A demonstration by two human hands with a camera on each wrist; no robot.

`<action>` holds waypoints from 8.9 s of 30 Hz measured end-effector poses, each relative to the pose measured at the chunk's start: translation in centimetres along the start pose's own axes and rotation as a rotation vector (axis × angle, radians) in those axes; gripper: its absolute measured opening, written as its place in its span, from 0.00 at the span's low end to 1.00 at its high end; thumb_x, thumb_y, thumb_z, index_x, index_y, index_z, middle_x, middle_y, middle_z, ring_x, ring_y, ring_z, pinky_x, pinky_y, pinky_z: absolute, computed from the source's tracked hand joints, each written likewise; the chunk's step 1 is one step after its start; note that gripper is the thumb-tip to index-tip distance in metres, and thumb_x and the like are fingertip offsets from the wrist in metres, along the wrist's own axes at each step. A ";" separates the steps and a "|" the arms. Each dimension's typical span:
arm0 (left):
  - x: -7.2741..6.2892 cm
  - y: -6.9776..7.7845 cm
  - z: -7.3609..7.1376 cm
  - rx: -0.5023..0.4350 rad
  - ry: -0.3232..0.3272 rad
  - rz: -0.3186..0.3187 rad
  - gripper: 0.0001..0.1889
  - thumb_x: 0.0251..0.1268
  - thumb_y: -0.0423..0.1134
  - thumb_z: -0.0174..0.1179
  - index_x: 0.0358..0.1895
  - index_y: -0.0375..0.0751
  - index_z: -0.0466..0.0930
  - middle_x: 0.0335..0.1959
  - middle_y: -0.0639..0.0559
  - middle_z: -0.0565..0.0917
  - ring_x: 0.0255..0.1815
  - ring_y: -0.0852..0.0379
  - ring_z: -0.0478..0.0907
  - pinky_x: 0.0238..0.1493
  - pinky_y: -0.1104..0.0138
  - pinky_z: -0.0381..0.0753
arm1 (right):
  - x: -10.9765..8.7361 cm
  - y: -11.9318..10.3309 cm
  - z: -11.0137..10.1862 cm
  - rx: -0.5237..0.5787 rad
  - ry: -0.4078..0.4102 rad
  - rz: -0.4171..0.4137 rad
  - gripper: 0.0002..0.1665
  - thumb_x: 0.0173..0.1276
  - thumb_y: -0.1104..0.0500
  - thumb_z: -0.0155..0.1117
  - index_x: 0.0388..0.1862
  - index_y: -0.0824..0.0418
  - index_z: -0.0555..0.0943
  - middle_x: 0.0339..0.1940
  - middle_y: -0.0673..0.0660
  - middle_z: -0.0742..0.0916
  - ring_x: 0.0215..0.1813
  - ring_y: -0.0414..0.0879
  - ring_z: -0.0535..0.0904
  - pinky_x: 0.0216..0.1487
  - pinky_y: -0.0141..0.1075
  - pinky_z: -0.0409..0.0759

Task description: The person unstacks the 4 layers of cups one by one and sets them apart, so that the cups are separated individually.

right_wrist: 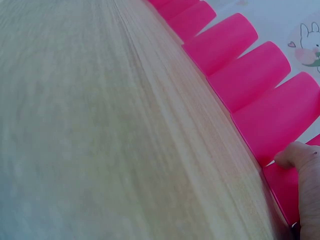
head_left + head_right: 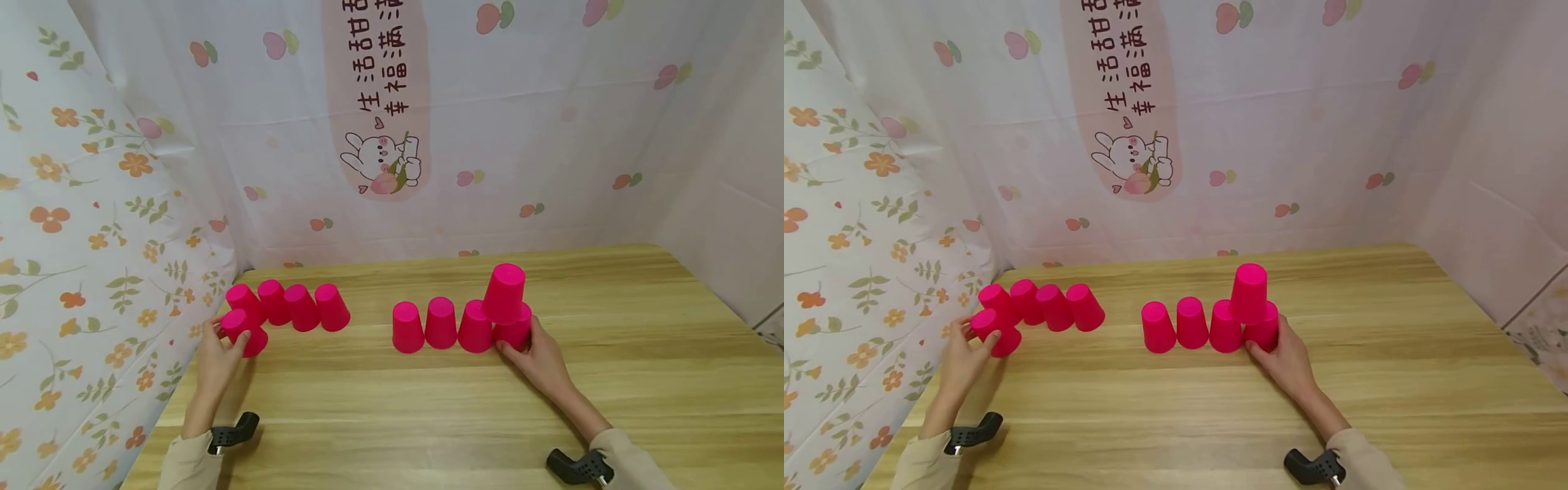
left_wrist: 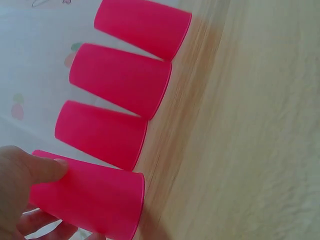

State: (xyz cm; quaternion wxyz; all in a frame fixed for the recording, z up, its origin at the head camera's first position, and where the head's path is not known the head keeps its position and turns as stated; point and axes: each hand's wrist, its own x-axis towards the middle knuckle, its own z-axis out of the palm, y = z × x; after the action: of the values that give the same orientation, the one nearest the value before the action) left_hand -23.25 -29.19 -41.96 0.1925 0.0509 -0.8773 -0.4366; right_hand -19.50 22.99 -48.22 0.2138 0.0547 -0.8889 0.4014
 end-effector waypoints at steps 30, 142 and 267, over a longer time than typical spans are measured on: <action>-0.3 5.2 0.1 0.002 0.247 0.261 0.36 0.49 0.40 0.69 0.62 0.31 0.64 0.57 0.34 0.69 0.54 0.39 0.67 0.48 0.61 0.74 | 0.1 -0.1 0.0 0.014 -0.027 0.014 0.37 0.54 0.62 0.70 0.60 0.70 0.64 0.45 0.67 0.80 0.44 0.58 0.77 0.43 0.51 0.74; -5.1 18.8 8.3 -0.325 -0.215 0.514 0.29 0.48 0.26 0.68 0.57 0.27 0.70 0.51 0.36 0.75 0.49 0.42 0.74 0.39 0.51 0.80 | 0.3 -0.1 -0.1 -0.007 -0.029 0.005 0.35 0.55 0.58 0.71 0.56 0.70 0.66 0.41 0.65 0.82 0.39 0.55 0.79 0.38 0.47 0.76; -4.4 13.3 14.8 -0.217 -0.277 0.352 0.25 0.57 0.40 0.64 0.57 0.35 0.72 0.53 0.43 0.77 0.50 0.44 0.75 0.46 0.51 0.77 | 0.7 -0.3 -0.4 -0.003 -0.014 0.001 0.33 0.56 0.59 0.70 0.54 0.71 0.66 0.40 0.66 0.81 0.39 0.57 0.78 0.38 0.49 0.75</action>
State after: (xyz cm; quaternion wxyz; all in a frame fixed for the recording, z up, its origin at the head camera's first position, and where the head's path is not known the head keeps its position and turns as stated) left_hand -23.80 -8.82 -40.85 0.1476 -0.1839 -0.8387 -0.4908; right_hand -19.90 23.13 -47.45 0.2075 0.0566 -0.8910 0.3997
